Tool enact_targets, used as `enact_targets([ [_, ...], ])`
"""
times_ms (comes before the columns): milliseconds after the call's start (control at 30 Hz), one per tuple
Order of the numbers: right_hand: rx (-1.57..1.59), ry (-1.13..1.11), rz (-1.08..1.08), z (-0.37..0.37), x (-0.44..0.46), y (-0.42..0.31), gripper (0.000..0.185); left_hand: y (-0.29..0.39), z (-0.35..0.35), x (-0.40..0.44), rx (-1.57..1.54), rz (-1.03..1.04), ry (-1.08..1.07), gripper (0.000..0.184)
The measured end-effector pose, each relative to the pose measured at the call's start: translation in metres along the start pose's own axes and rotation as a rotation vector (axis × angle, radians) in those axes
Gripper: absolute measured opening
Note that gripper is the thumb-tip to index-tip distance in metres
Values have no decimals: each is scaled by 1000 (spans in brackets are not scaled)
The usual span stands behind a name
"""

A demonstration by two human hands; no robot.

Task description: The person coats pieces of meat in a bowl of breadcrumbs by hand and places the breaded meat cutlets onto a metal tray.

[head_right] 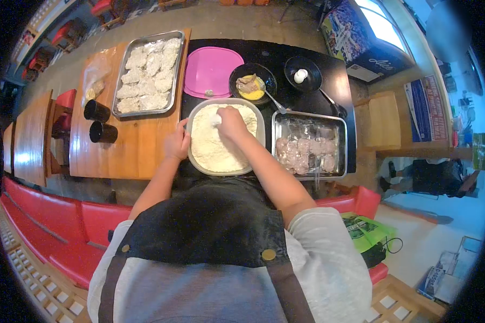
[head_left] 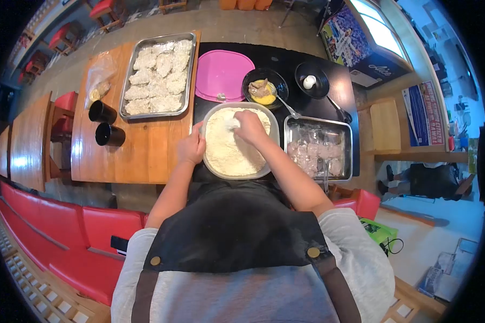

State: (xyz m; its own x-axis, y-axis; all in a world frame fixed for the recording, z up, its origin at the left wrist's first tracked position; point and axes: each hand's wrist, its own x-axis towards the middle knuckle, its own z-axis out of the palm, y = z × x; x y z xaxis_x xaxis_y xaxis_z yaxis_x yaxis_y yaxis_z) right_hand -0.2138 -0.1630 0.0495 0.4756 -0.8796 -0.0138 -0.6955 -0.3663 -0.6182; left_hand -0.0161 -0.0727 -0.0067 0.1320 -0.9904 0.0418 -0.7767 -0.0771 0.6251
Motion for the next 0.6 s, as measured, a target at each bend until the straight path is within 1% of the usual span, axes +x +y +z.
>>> enact_targets([
  [33,-95,-6,-67,7,10,5,21,1,-1,-1,1,-7,-13,46],
  [133,-95,-1,-49,19,23,0,25,4,-3,-2,-2,-10,12,46],
  [167,-92,63,-151,23,25,-1,30,5,-4,-3,-7,-4,21,46],
  [200,-87,56,-175,27,24,-6,30,5,-6,-2,0,-18,41,46],
  [267,-70,10,-99,37,15,-14,41,6,-6,-3,8,-34,3,46],
  [300,-67,3,-114,42,8,-18,41,7,-7,-3,21,-46,3,46],
  [367,-291,-34,-155,51,-7,-21,46,5,-9,-2,0,-41,17,45],
  [400,-294,-40,-149,52,-16,-20,46,6,-6,-3,-28,-25,16,45],
  [467,-395,-144,-271,50,-33,-15,46,6,-4,-5,-73,-13,15,45],
  [500,-367,-180,-260,46,-36,-11,45,4,-4,-3,-107,3,31,45],
  [600,-364,-162,-252,47,-34,-7,46,2,0,-4,-109,-13,41,45],
])
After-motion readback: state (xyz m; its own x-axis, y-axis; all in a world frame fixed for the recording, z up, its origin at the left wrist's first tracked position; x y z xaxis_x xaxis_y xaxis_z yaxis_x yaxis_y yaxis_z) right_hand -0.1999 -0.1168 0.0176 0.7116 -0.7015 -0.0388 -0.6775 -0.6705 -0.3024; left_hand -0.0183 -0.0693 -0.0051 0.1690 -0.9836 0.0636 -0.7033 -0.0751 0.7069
